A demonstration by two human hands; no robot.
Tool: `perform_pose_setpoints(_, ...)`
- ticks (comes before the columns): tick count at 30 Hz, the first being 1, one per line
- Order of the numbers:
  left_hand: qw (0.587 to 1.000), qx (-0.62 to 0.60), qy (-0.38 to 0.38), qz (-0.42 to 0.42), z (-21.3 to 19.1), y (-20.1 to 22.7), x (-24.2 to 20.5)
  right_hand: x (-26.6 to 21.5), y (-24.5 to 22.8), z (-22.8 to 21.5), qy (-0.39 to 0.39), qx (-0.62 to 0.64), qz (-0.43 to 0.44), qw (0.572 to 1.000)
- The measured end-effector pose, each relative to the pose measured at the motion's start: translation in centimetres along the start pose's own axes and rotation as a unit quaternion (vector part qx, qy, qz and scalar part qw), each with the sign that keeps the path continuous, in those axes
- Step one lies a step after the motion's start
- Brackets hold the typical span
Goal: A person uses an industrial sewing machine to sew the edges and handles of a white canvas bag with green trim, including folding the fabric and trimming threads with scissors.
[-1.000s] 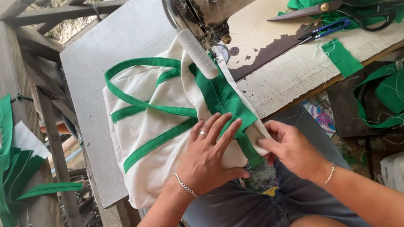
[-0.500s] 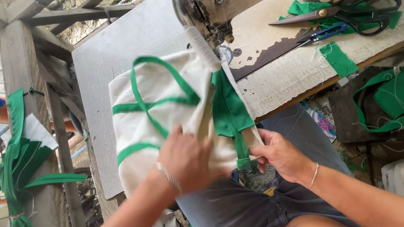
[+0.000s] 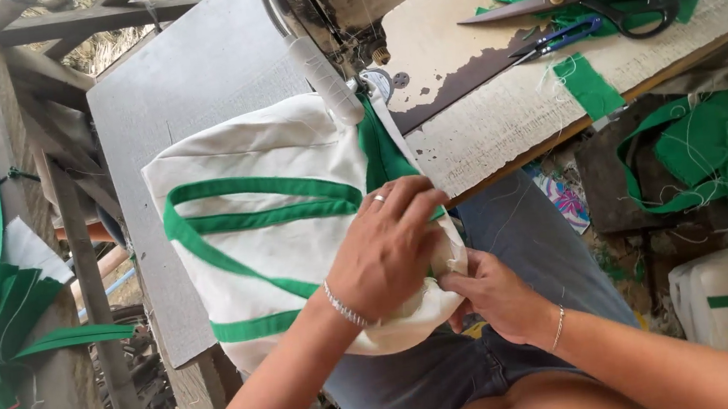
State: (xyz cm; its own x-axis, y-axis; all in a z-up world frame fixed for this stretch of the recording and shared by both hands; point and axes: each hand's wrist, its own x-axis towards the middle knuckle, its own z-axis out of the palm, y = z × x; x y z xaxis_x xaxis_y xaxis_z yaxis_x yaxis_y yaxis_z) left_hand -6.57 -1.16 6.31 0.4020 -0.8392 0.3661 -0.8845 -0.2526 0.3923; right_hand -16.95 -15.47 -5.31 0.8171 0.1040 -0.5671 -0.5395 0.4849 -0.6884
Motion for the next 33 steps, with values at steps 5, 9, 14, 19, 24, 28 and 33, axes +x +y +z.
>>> perform_pose_setpoints(5,0.99,0.042,-0.025,-0.135,4.4,-4.2,-4.2,0.2,0.0,-1.1,0.099,-0.147,-0.081,0.981)
perform_pose_setpoints(9,0.987,0.049,-0.045,-0.144,3.9,-3.8,-4.0,-0.3,-1.9,1.4,0.171,-0.313,-0.088,0.93)
perform_pose_setpoints(14,0.994,0.055,-0.01,-0.095,5.4,-5.3,-5.0,-0.5,-1.6,-0.1,0.194,-0.191,-0.162,0.948)
perform_pose_setpoints(19,0.996,0.058,0.063,-0.026,8.1,-6.3,-4.8,-1.1,0.8,-0.7,0.24,-0.321,-0.293,0.868)
perform_pose_setpoints(24,0.995,0.055,0.079,0.007,7.7,-5.3,-4.5,-1.1,0.3,-0.8,0.21,-0.447,-0.435,0.753)
perform_pose_setpoints(28,0.997,0.005,0.066,-0.039,7.4,-5.4,-5.1,-0.2,0.9,-2.1,0.173,-0.27,-0.348,0.881)
perform_pose_setpoints(33,0.998,-0.003,0.045,-0.036,7.1,-5.1,-4.8,2.3,1.2,-2.2,0.137,-0.026,-0.175,0.975)
